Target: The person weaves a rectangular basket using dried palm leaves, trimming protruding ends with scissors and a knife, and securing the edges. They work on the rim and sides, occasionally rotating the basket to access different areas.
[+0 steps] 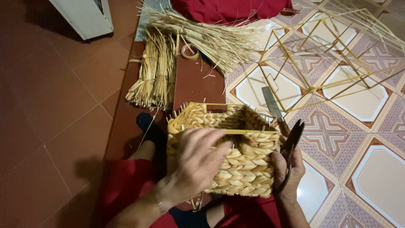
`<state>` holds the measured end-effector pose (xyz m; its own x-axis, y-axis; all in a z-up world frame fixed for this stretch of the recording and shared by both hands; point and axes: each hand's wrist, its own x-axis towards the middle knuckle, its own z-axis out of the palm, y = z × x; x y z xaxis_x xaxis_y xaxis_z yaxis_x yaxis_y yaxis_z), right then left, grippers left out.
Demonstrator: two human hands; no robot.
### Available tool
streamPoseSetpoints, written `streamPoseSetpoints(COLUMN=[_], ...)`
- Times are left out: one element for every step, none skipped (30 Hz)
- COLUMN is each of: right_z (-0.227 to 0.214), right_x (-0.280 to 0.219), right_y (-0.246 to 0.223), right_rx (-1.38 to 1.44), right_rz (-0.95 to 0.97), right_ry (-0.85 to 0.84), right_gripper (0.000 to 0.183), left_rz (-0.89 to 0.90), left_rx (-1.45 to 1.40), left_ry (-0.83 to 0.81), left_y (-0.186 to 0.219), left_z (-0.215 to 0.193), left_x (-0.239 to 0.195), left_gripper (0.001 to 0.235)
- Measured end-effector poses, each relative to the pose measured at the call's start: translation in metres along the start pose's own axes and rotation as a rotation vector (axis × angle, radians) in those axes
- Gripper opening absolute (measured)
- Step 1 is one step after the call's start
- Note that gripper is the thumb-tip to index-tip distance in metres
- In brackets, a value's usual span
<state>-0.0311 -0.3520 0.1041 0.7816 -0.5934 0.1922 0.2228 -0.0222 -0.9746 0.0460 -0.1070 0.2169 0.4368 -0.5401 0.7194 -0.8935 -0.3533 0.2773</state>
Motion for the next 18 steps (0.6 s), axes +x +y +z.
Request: streamPoseSetpoints(right_z=[0.0,-0.002,-0.003,-0.004,-0.004,-0.003,-0.002,-0.002,-0.001,0.0,0.001,0.002,0.003,0.003,0.003,0.003,0.003,0.003], right_x=[-0.001,0.0,0.0,-0.002,-0.002,-0.003,-0.003,-0.003,-0.003,-0.003,-0.002,-0.003,-0.004,-0.004,-0.004,-0.005,-0.006,-0.006], right_y=[0.003,0.005,0.006,0.007,0.008,0.01,0.011,0.011,0.012,0.011,0.011,0.011,0.012,0.011,0.011,0.01,0.01,0.01], right_rx=[-0.013,-0.027,-0.021,-0.015,-0.008,0.008,0.025,0.041,0.041,0.041,0.041,0.038,0.035,0.03,0.02,0.009,-0.002,-0.001], right_rz=[0.016,0.034,0.048,0.063,0.078,0.083,0.089,0.095,0.094,0.095,0.096,0.095,0.094,0.093,0.09,0.088,0.086,0.089], right_ry=[0.015,0.031,0.035,0.039,0.042,0.043,0.045,0.047,0.052,0.058,0.064,0.068,0.073,0.075,0.076,0.077,0.077,0.082], right_gripper=[0.047,0.046,0.045,0.045,0.044,0.044,0.044,0.044,0.044,0.044,0.045,0.044,0.044,0.043,0.043,0.043,0.043,0.044], left_rz=[0.073,0.099,0.125,0.151,0.169,0.187,0.204,0.202,0.199,0.195,0.189,0.182,0.174,0.189,0.203,0.216,0.207,0.197], left_rx=[-0.012,-0.009,-0.005,-0.001,-0.004,-0.007,-0.01,-0.011,-0.011,-0.013,-0.015,-0.017,-0.018,-0.006,0.006,0.018,0.011,0.004], left_ry=[-0.026,-0.086,-0.146,-0.207,-0.223,-0.239,-0.256,-0.244,-0.232,-0.221,-0.227,-0.233,-0.239,-0.234,-0.23,-0.225,-0.233,-0.241], left_y=[-0.002,-0.004,-0.007,-0.009,-0.011,-0.012,-0.012,-0.011,-0.011,-0.011,-0.01,-0.01,-0.009,-0.009,-0.009,-0.009,-0.008,-0.006], left_z=[0.009,0.016,0.022,0.026,0.029,0.031,0.032,0.034,0.035,0.036,0.037,0.036,0.035,0.035,0.035,0.035,0.035,0.033], left_x=[0.012,0.023,0.033,0.043,0.05,0.056,0.061,0.065,0.069,0.072,0.074,0.073,0.072,0.071,0.071,0.069,0.068,0.064], left_gripper=[0.04,0.042,0.045,0.047,0.045,0.043,0.04,0.036,0.033,0.029,0.026,0.024,0.022,0.021,0.019,0.017,0.018,0.018])
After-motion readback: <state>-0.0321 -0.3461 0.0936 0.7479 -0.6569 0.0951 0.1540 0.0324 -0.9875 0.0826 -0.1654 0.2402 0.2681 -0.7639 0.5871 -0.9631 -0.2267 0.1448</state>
